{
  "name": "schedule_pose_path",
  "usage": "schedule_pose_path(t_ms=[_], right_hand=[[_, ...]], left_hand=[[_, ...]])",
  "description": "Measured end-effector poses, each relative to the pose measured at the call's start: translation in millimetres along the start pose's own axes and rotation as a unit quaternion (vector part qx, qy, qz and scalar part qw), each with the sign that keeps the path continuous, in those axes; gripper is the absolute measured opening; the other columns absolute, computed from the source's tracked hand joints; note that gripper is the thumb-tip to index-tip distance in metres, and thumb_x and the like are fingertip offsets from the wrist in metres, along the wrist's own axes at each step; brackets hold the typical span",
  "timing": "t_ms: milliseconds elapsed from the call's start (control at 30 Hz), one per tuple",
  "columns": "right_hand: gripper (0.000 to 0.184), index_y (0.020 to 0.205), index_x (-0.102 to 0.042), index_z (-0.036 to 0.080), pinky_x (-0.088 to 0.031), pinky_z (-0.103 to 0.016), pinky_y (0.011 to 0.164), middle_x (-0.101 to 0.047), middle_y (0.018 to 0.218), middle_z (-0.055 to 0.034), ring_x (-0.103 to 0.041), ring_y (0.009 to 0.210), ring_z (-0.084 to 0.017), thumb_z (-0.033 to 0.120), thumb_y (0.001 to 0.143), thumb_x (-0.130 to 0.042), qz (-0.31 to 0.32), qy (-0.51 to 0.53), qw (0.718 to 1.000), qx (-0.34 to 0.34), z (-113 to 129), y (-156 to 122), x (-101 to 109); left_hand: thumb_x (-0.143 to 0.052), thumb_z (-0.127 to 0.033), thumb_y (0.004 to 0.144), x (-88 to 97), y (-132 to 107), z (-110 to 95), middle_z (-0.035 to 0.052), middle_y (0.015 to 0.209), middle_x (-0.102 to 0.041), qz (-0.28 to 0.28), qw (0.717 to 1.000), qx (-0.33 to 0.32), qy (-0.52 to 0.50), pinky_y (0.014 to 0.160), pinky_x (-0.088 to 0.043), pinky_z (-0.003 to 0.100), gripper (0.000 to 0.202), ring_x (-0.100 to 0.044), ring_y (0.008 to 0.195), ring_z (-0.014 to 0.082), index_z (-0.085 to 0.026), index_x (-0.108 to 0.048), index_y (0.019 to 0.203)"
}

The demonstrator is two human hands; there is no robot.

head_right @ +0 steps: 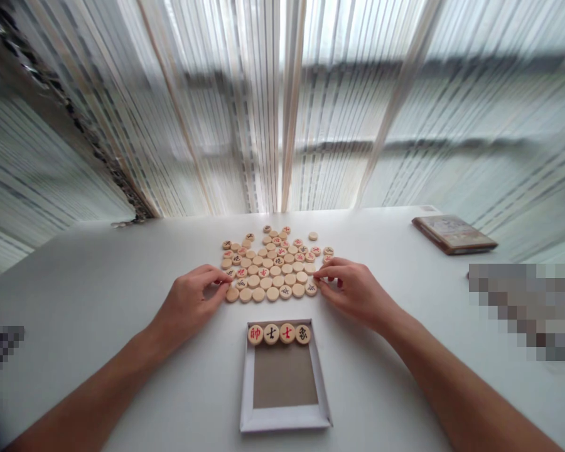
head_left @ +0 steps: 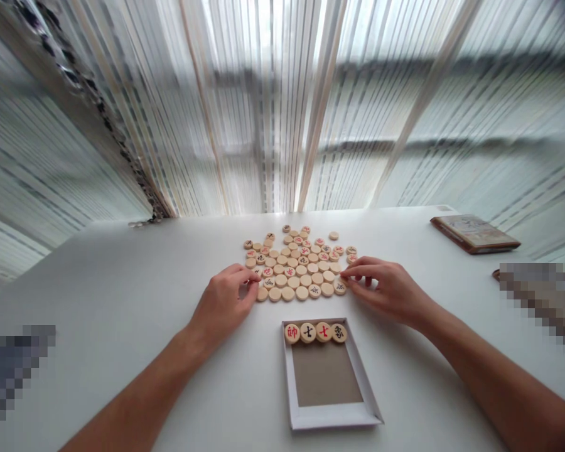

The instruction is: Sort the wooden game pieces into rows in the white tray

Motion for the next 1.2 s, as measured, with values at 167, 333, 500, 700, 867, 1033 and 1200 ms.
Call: schedule_pose_path(t_ms=[167,333,500,700,867,1033,1200], right_hand=[[0.024,0.1,-0.086,0.018,-0.058,-0.031,0.065,-0.079,0.104,-0.0116,-0.069,0.069,-0.017,0.03,0.096,-0.066,-0.009,-0.009,1.0,-0.011,-4,0,1],[0.025,0.099,-0.086,0.017,-0.058,-0.032,0.066,-0.079,0.102,-0.0115,-0.069,0.067,-0.017,0.032,0.097,-0.066,-0.019,-0.013,0.999,-0.034,-10,0,3],[0.024,0.097,-0.085,0.018,-0.056,-0.031,0.063,-0.081,0.098,-0.0099,-0.067,0.063,-0.016,0.035,0.097,-0.068,-0.033,-0.017,0.998,-0.056,-9,0,6],[0.025,0.098,-0.084,0.018,-0.055,-0.031,0.066,-0.081,0.096,-0.0095,-0.069,0.068,-0.018,0.033,0.098,-0.065,-0.071,-0.03,0.995,-0.065,-4,3,7],[0.024,0.103,-0.084,0.019,-0.056,-0.031,0.071,-0.082,0.094,-0.0078,-0.074,0.078,-0.021,0.033,0.098,-0.065,-0.057,-0.047,0.995,-0.063,9,26,-2],[0.021,0.11,-0.082,0.018,-0.058,-0.035,0.086,-0.083,0.102,-0.0086,-0.076,0.09,-0.024,0.028,0.099,-0.068,-0.001,-0.09,0.994,-0.066,16,79,-22],[0.032,0.131,-0.068,0.019,-0.061,-0.047,0.096,-0.07,0.133,-0.0109,-0.071,0.112,-0.025,0.037,0.105,-0.068,0.044,-0.129,0.988,-0.075,7,144,-51]], left_hand=[[-0.063,-0.018,0.094,-0.8,-1,-7,0.0071,0.097,-0.08,0.002,1.0,-0.018,0.006,0.081,-0.061,0.035,0.017,-0.077,0.089,0.0235,-0.02,-0.08,0.093],[-0.067,-0.021,0.094,-3.9,-3,-10,0.0072,0.101,-0.079,0.023,1.0,-0.012,0.003,0.088,-0.06,0.039,0.013,-0.077,0.095,0.0253,-0.021,-0.08,0.094],[-0.067,-0.023,0.095,-4.4,-3,-7,0.0072,0.102,-0.079,0.018,1.0,-0.015,0.003,0.088,-0.059,0.039,0.013,-0.076,0.096,0.0254,-0.021,-0.08,0.096],[-0.063,-0.023,0.098,-5.9,-3,-5,0.0088,0.103,-0.079,-0.019,0.999,-0.027,-0.005,0.093,-0.059,0.041,0.017,-0.074,0.099,0.0265,-0.019,-0.08,0.1],[-0.062,-0.021,0.098,-7.7,-3,-5,0.0106,0.106,-0.078,-0.041,0.998,-0.038,-0.017,0.097,-0.059,0.044,0.019,-0.073,0.103,0.0281,-0.017,-0.08,0.103],[-0.063,-0.019,0.098,-7.5,-4,-5,0.0107,0.104,-0.078,-0.055,0.997,-0.045,-0.022,0.096,-0.06,0.044,0.019,-0.073,0.102,0.0282,-0.016,-0.08,0.105],[-0.064,-0.016,0.096,-7.8,-4,-6,0.0103,0.102,-0.078,-0.064,0.996,-0.053,-0.018,0.096,-0.061,0.043,0.018,-0.073,0.101,0.0276,-0.016,-0.08,0.103]])
Point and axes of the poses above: each hand's wrist, its own y-axis towards the middle knuckle, its own x-axis out of the back of the hand, z = x × y, the point moved 6 cm from there along y, towards the middle knuckle
